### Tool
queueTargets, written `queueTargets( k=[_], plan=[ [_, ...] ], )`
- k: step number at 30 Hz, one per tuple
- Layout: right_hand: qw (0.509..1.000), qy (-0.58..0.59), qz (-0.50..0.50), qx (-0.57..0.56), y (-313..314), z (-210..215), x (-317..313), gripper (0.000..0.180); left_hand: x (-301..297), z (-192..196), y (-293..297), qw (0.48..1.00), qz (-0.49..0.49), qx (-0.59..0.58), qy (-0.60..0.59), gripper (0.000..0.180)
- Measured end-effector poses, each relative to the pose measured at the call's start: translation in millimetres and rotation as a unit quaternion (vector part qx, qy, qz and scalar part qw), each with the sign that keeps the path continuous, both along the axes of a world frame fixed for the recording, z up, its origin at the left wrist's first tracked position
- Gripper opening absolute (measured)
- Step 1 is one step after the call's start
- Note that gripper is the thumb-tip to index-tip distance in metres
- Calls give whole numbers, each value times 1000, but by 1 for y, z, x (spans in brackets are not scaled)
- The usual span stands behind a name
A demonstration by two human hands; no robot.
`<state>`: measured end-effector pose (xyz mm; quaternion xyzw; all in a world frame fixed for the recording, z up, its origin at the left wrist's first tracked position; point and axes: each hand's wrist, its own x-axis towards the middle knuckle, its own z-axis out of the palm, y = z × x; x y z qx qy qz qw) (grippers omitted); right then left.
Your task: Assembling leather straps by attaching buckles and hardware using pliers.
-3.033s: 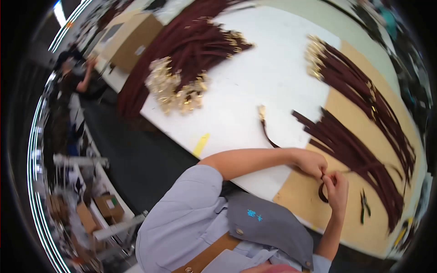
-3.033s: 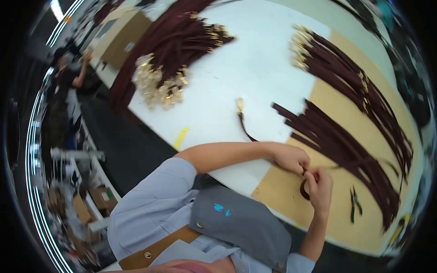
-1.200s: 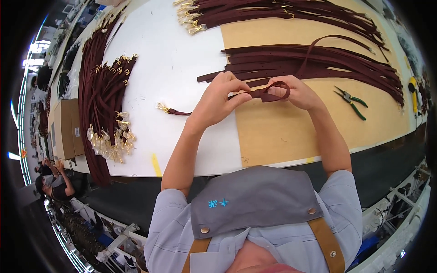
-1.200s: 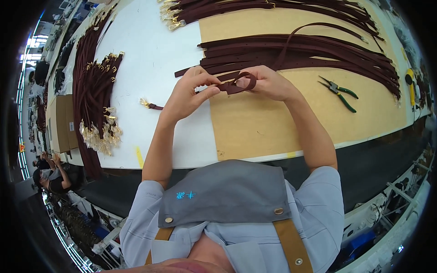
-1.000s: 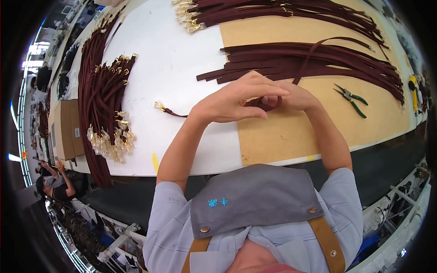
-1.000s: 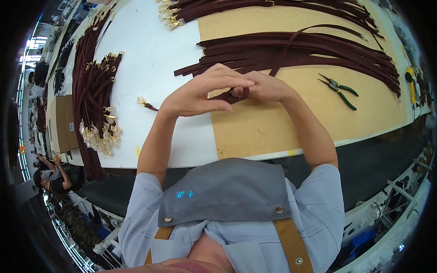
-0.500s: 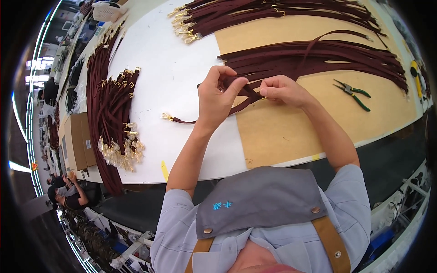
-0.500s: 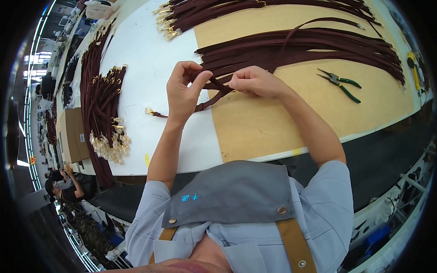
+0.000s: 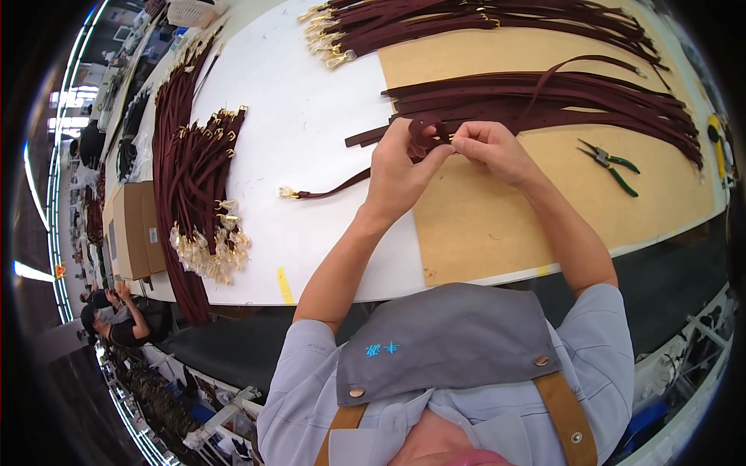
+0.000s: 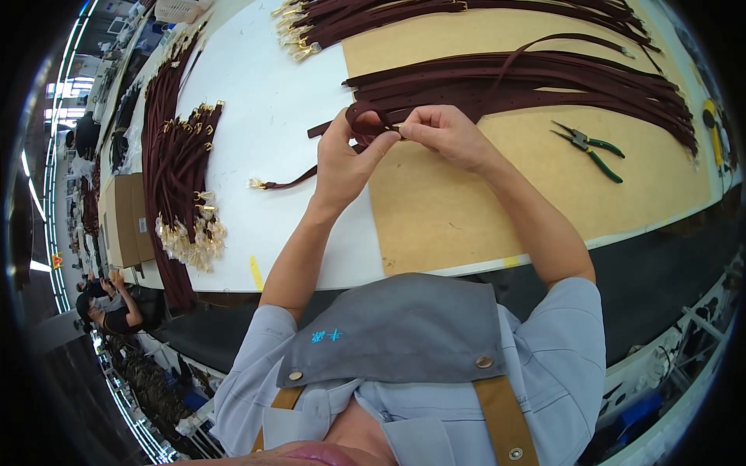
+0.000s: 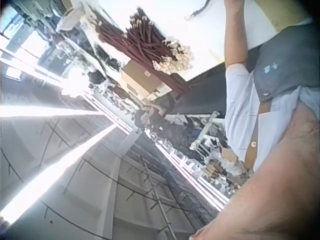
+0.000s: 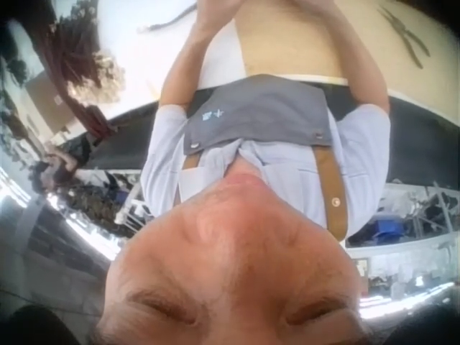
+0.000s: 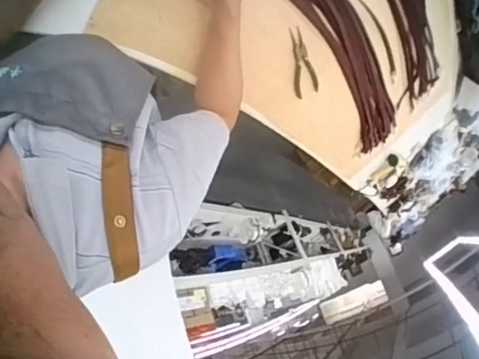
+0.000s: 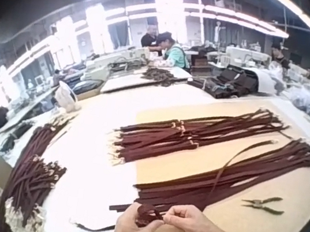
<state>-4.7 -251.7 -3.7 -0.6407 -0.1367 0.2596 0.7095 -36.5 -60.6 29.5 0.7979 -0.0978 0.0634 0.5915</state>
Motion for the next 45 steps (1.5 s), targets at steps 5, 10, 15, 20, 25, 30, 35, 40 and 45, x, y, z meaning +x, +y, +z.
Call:
queueTargets(
  k=[5,10,15,20,25,30,35,40,45],
  plan=[
    [1000,22,-5,13,-6,1,1,19,7,6,27,966,-80,238,61,32],
    [999,10,4,32,-9,-8,4,19,-4,19,23,928,10,370,46,32],
    [997,1,25,71,-6,-9,4,19,-1,17,26,968,-70,170,171,24],
    [999,-14,40,8,-12,-2,2,18,-5,16,44,983,-83,-38,161,12],
    [996,-75,-13,-43,-41,16,24,18,-21,24,142,982,38,-151,106,9],
    [995,-67,-12,-75,-62,24,26,20,7,5,135,858,-137,-485,95,36],
    [996,-70,18,-51,-66,22,20,22,20,-8,74,962,-218,57,152,25],
    [992,-75,6,-97,-69,35,20,20,27,13,52,919,-272,146,244,20],
    [977,-84,-52,-190,-97,41,20,17,28,11,76,904,-279,113,303,26]
  ],
)
